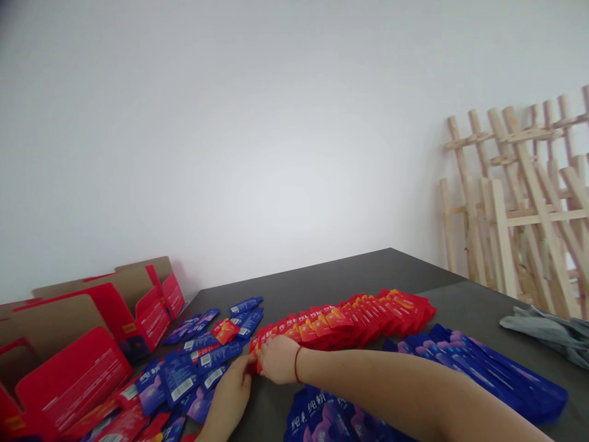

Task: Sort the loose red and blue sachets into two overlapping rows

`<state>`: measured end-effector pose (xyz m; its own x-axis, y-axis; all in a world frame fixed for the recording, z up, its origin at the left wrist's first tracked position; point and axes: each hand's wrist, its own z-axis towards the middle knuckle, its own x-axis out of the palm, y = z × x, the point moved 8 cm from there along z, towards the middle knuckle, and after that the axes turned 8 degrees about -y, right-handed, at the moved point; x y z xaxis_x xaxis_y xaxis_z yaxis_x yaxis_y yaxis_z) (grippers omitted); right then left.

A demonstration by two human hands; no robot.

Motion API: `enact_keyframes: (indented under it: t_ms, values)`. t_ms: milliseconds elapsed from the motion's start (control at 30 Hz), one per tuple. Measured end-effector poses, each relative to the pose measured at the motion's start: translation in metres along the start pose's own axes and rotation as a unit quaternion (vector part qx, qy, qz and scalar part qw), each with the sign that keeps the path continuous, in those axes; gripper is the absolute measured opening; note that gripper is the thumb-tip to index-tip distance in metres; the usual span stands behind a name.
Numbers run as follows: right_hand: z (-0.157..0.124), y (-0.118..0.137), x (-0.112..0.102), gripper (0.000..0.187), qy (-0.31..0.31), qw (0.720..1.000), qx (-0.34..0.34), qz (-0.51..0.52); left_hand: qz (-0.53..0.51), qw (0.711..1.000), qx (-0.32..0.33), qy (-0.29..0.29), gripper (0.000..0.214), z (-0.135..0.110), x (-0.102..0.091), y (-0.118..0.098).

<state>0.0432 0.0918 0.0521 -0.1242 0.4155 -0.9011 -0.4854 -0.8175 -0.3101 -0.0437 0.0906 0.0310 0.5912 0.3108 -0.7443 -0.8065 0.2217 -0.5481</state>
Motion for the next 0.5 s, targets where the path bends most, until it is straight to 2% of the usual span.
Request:
enact_keyframes:
  t_ms: [133, 233, 300, 400, 433, 500]
  values:
    - [-0.001, -0.003, 0.008, 0.03, 0.011, 0.999, 0.042, 0.003, 0.053, 0.998, -0.013, 0.011, 0.052, -0.001, 0.003, -0.001]
    - [0.002, -0.003, 0.014, 0.029, 0.019, 0.998, 0.064, 0.0, 0.098, 0.995, -0.009, 0.021, 0.05, -0.001, -0.005, -0.007]
    - [0.003, -0.003, 0.015, 0.032, 0.016, 0.997, 0.078, -0.001, 0.135, 0.99, -0.012, 0.023, 0.043, -0.003, -0.019, -0.012]
    - [0.003, 0.0, 0.015, 0.035, 0.018, 0.996, 0.087, -0.004, 0.21, 0.977, -0.041, 0.023, 0.03, -0.015, -0.052, -0.012]
    - [0.003, 0.0, 0.016, 0.036, 0.022, 0.996, 0.086, -0.005, 0.243, 0.968, -0.056, 0.031, 0.03, -0.021, -0.064, -0.009]
    - [0.002, 0.001, 0.015, 0.038, 0.026, 0.996, 0.085, -0.005, 0.324, 0.938, -0.091, 0.085, 0.034, -0.039, -0.08, 0.004]
